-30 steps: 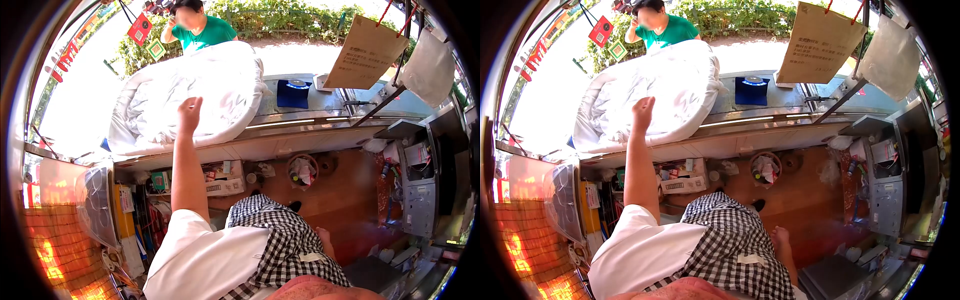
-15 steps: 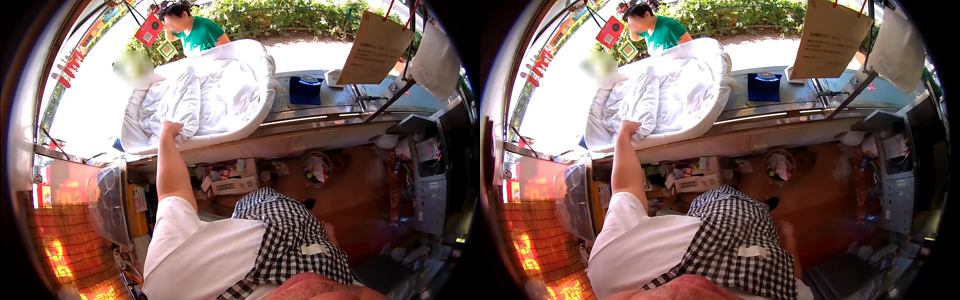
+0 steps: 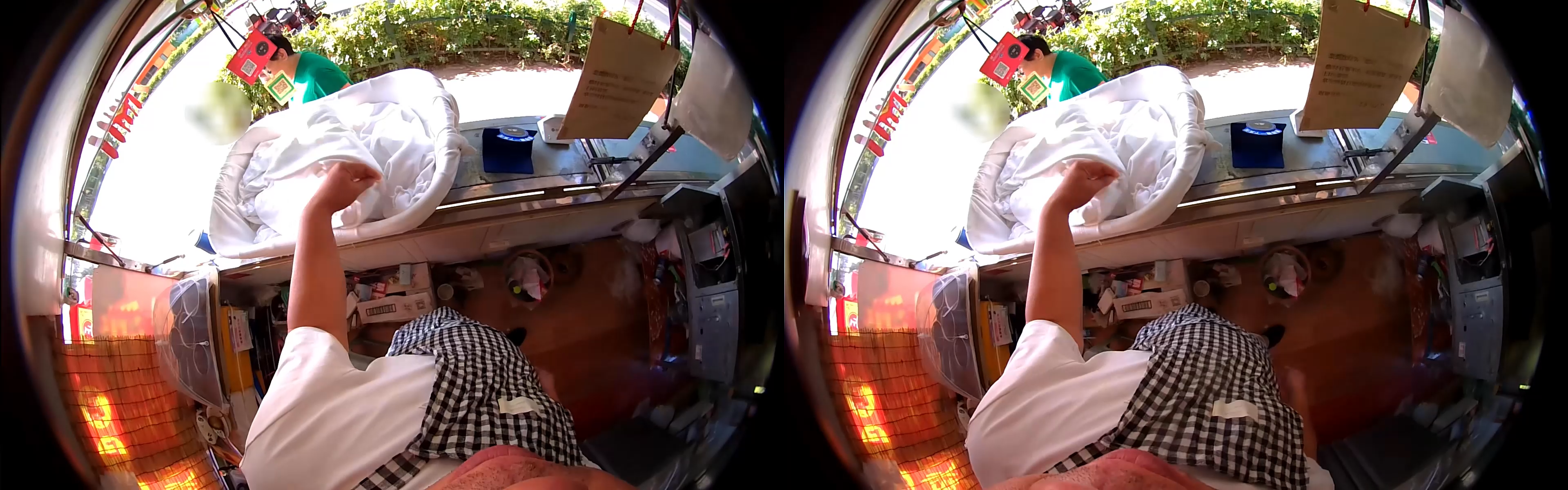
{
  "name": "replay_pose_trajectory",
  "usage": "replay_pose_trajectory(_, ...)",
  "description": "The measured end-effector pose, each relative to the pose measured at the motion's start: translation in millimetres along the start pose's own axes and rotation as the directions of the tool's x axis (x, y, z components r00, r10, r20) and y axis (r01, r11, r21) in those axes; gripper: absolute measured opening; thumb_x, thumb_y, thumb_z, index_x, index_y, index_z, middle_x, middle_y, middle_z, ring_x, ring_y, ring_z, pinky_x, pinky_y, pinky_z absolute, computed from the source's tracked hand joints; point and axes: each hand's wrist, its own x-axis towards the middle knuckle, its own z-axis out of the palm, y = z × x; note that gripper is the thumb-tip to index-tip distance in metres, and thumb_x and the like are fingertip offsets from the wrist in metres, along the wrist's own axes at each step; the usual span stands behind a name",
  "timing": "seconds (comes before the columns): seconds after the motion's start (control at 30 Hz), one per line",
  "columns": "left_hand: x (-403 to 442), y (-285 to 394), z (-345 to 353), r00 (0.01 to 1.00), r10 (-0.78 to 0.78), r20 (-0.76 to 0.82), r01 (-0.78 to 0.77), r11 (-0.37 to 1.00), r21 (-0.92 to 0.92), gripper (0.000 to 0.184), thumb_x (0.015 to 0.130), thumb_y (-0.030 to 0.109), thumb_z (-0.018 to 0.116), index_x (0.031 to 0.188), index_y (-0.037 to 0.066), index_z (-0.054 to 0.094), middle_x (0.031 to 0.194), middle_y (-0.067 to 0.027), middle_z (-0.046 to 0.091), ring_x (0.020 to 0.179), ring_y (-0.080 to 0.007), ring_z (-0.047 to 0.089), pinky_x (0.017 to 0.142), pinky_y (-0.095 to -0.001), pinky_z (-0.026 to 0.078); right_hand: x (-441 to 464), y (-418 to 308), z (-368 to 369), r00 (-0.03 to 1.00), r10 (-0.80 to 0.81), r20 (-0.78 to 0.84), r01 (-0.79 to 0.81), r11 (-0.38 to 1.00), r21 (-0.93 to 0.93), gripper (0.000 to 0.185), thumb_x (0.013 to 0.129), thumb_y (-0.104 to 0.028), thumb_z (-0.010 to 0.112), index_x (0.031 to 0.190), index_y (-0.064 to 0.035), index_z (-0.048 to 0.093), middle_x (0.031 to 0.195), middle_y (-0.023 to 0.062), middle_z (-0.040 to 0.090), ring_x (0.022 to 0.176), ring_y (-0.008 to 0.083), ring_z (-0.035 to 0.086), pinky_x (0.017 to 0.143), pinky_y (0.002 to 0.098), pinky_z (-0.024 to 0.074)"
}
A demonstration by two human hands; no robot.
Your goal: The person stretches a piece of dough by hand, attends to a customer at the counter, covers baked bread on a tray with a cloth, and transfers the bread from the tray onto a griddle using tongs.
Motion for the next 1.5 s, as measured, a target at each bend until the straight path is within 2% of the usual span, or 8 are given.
replay_pose_trajectory(0.37,10.9,-45.8,16.9,0.821,-0.366,-0.439,0.469,0.871,0.150,0.087,0.068,0.049,0.082,0.133,-0.003,0.056,0.134,-0.0243,0.057,0.121,-0.0342,0.058,0.103,-0.0414,0.046,-24.4,-14.9,-21.5,0.976,-0.215,-0.031,0.194,0.927,-0.322,0.025,0.096,-0.022,0.053,0.092,-0.0034,0.068,0.082,0.0161,0.068,0.074,0.0297,0.066,0.063,0.0435,0.0506)
replay_pose_trajectory(0.53,29.9,-77.4,23.4,0.784,-0.519,-0.340,0.528,0.846,-0.074,0.066,0.069,0.024,0.074,0.129,0.000,0.060,0.113,-0.0184,0.069,0.106,-0.0287,0.065,0.094,-0.0382,0.051,-38.4,-26.0,-30.2,0.999,0.047,0.003,-0.047,0.992,0.120,0.023,0.095,-0.021,0.053,0.089,-0.0043,0.068,0.079,0.0164,0.068,0.071,0.0269,0.066,0.061,0.0413,0.0507)
replay_pose_trajectory(0.8,58.3,-68.7,13.1,0.395,-0.297,-0.869,0.488,0.869,-0.075,0.043,0.067,0.031,0.081,0.097,0.001,0.069,0.099,-0.0166,0.069,0.097,-0.0337,0.064,0.088,-0.0425,0.051,4.7,31.3,-15.8,0.882,-0.461,0.099,0.416,0.661,-0.624,0.017,0.089,-0.019,0.057,0.091,-0.0058,0.068,0.085,0.0142,0.064,0.078,0.0338,0.065,0.066,0.0444,0.0523)
replay_pose_trajectory(0.9,63.2,-86.4,-9.0,0.730,-0.487,-0.480,0.399,0.874,-0.278,0.035,0.073,0.026,0.083,0.093,0.000,0.072,0.089,-0.0126,0.070,0.080,-0.0259,0.066,0.077,-0.0386,0.054,12.9,26.3,2.5,0.948,0.311,0.069,-0.260,0.632,0.730,0.013,0.086,-0.017,0.061,0.086,-0.0072,0.070,0.084,0.0123,0.063,0.078,0.0307,0.065,0.063,0.0416,0.0519)
replay_pose_trajectory(1.0,83.6,-89.3,-6.2,0.791,-0.497,-0.357,0.354,0.847,-0.396,0.027,0.078,0.017,0.081,0.096,-0.001,0.074,0.084,-0.0078,0.070,0.068,-0.0167,0.063,0.066,-0.0319,0.054,3.7,22.3,-2.3,0.989,-0.140,-0.038,0.141,0.989,0.033,0.015,0.087,-0.017,0.061,0.086,-0.0061,0.070,0.084,0.0126,0.064,0.076,0.0290,0.065,0.064,0.0412,0.0519)
replay_pose_trajectory(1.1,96.2,-47.9,-14.1,0.811,-0.404,-0.424,0.171,0.856,-0.488,0.028,0.081,0.015,0.078,0.102,-0.004,0.073,0.088,-0.0089,0.071,0.076,-0.0171,0.065,0.068,-0.0283,0.053,-10.0,35.3,-7.1,0.848,-0.489,0.205,0.484,0.558,-0.673,0.016,0.089,-0.018,0.060,0.086,-0.0050,0.070,0.085,0.0129,0.065,0.074,0.0273,0.066,0.064,0.0409,0.0520)
replay_pose_trajectory(1.23,117.4,50.6,-26.2,0.938,0.020,-0.345,-0.344,0.160,-0.925,0.071,0.093,0.023,0.065,0.153,0.014,0.027,0.153,-0.0112,0.037,0.134,-0.0316,0.045,0.105,-0.0538,0.039,-7.1,58.7,14.3,0.910,-0.394,0.126,0.393,0.729,-0.560,0.016,0.086,-0.017,0.059,0.088,-0.0071,0.071,0.082,0.0136,0.065,0.076,0.0300,0.066,0.065,0.0417,0.0528)
replay_pose_trajectory(1.5,96.3,-2.6,-2.2,0.948,-0.187,-0.257,0.243,0.947,0.210,0.085,0.072,0.045,0.081,0.136,-0.004,0.053,0.134,-0.0250,0.057,0.124,-0.0339,0.057,0.104,-0.0386,0.045,-8.9,34.1,2.7,0.962,-0.246,-0.117,0.246,0.969,-0.018,0.013,0.086,-0.016,0.058,0.085,-0.0086,0.069,0.079,0.0131,0.064,0.074,0.0305,0.066,0.060,0.0411,0.0509)
